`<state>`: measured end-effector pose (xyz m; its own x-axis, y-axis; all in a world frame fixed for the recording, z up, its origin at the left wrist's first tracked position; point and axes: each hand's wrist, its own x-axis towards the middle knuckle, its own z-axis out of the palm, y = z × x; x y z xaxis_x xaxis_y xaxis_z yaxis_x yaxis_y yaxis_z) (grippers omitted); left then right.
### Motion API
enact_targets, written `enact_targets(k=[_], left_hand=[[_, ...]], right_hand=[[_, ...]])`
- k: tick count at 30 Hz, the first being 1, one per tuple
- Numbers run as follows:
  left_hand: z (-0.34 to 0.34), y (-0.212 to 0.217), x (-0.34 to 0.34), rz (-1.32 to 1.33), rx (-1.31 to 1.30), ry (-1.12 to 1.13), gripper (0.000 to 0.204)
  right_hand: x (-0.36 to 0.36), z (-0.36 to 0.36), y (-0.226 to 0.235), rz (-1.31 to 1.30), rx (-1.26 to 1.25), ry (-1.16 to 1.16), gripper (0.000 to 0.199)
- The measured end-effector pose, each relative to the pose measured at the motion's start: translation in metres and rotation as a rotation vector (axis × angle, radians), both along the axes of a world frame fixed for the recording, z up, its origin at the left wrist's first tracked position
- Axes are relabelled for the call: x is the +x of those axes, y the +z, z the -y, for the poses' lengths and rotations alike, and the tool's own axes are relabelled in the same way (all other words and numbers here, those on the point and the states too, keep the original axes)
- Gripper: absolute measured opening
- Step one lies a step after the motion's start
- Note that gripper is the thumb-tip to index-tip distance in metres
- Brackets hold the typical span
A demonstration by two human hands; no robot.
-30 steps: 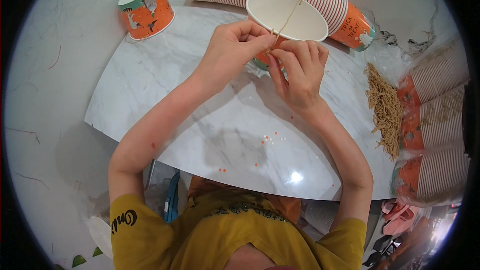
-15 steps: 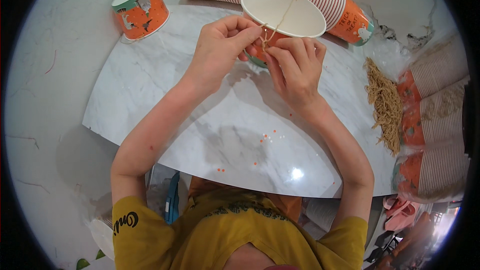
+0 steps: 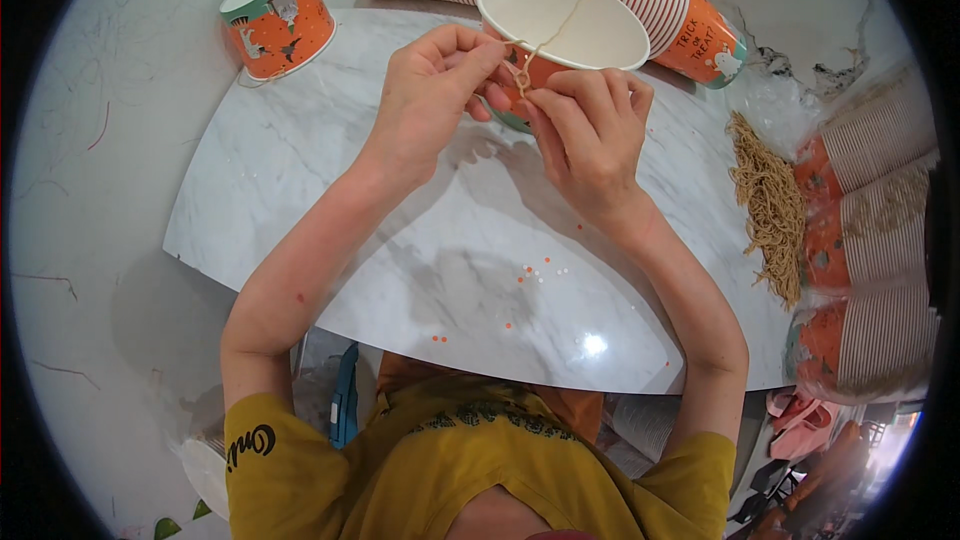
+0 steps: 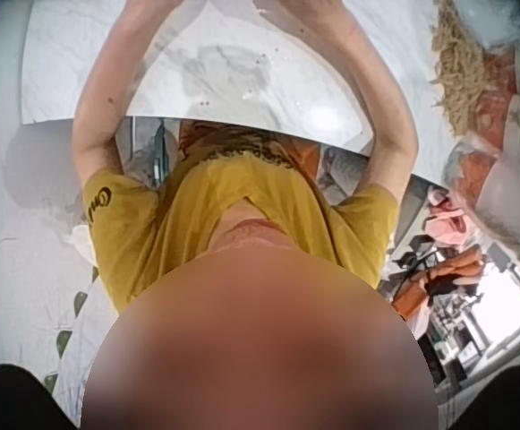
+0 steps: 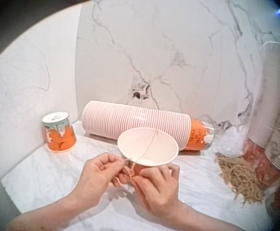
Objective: Assembling paper cups by attaching string handles through pre-punched holes.
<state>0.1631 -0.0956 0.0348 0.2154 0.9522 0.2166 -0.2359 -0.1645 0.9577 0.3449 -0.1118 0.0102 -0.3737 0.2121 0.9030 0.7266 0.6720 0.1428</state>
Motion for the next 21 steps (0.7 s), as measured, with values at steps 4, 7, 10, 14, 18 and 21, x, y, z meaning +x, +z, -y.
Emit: enact_targets(k=[4,7,10,14,18,21], left_hand=[[-0.002,-0.002,-0.002,0.004,0.004,0.009,0.018],[-0.002,-0.004,-0.003,-0.002,0.018,0.007,0.018],[-0.003,-0.004,-0.003,-0.013,0.033,0.015,0.017],[-0.003,-0.004,-0.003,-0.03,0.047,0.021,0.018],[-0.002,-0.004,-0.004,-0.04,0.037,0.027,0.017],[-0.001,-0.002,-0.004,-0.07,0.026,0.036,0.017]], right_hand=[[-0.002,0.002,0.001,0.003,-0.013,-0.002,0.018],[-0.004,0.002,0.0,0.002,-0.012,0.006,0.017],[-0.004,0.003,0.0,0.004,-0.016,0.014,0.017],[-0.001,0.002,0.001,-0.019,-0.07,0.073,0.022],[0.009,0.001,0.013,-0.047,-0.034,0.037,0.03],[0.01,0.002,0.02,-0.025,-0.009,-0.05,0.033]])
